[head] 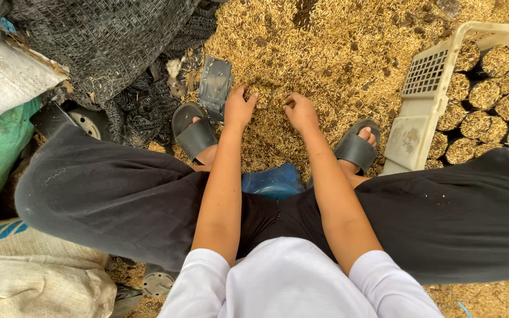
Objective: The person sits on a small stool and uses a black plastic mold to compress loose sawdust into cylindrical pellets. They fill the mold, press the material, and place the finished pellets into a white crate.
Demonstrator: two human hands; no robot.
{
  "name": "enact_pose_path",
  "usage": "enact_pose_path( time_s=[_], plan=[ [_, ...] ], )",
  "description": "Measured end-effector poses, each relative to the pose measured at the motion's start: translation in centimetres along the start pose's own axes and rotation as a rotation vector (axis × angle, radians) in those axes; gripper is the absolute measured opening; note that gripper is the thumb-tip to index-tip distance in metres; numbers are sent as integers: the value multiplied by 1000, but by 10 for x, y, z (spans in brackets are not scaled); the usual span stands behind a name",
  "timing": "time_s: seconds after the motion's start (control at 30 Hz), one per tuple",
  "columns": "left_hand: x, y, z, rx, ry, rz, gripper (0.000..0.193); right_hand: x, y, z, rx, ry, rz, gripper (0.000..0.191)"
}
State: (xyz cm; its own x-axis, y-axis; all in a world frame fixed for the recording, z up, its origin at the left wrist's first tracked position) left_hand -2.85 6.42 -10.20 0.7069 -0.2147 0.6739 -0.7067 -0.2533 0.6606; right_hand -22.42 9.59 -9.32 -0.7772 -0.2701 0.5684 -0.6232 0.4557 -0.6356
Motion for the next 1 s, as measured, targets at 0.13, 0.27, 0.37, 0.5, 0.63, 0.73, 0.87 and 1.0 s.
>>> enact_pose_path(
  time_s=[0.13, 0.27, 0.37, 0.5, 0.63, 0.73, 0.87, 1.0],
  plan=[
    [-2, -3, -4, 75, -32, 11, 56, 46, 16, 18, -16, 86, 1008, 14],
    [-3, -2, -5, 77, -3, 122, 55, 81, 25, 23, -7, 387, 1093, 34],
    [-3, -7, -8, 183, -86, 93, 56, 47, -8, 10, 136, 169, 301, 41],
    [4, -8, -12, 142, -70, 109, 57, -28, -37, -26, 348, 45, -342, 80],
    [-8, -15, -18, 404, -208, -205, 58, -49, -6, -36, 176, -18, -351, 68],
    [-18, -12, -20, 379, -173, -265, 59, -33, 22, -30, 180, 39, -377, 38],
    [-26, -7, -21, 353, -125, -260, 60, -4, 37, -13, 57, 157, 38, 27],
    [-27, -3, -20, 391, -164, -235, 56, -1, 18, 5, -107, -92, 762, 31]
  ],
)
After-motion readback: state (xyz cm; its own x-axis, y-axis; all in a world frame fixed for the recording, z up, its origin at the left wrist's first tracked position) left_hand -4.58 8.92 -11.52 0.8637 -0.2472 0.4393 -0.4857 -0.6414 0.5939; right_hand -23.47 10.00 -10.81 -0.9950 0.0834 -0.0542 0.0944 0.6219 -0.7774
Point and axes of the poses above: each hand's wrist, its own z-axis towards the middle knuckle, its own x-axis out of the back of the hand, y = z × x, the point moved 4 cm from there along z, towards the middle knuckle, and after that the axes turned 2 degrees about z, right-handed, at the moved point
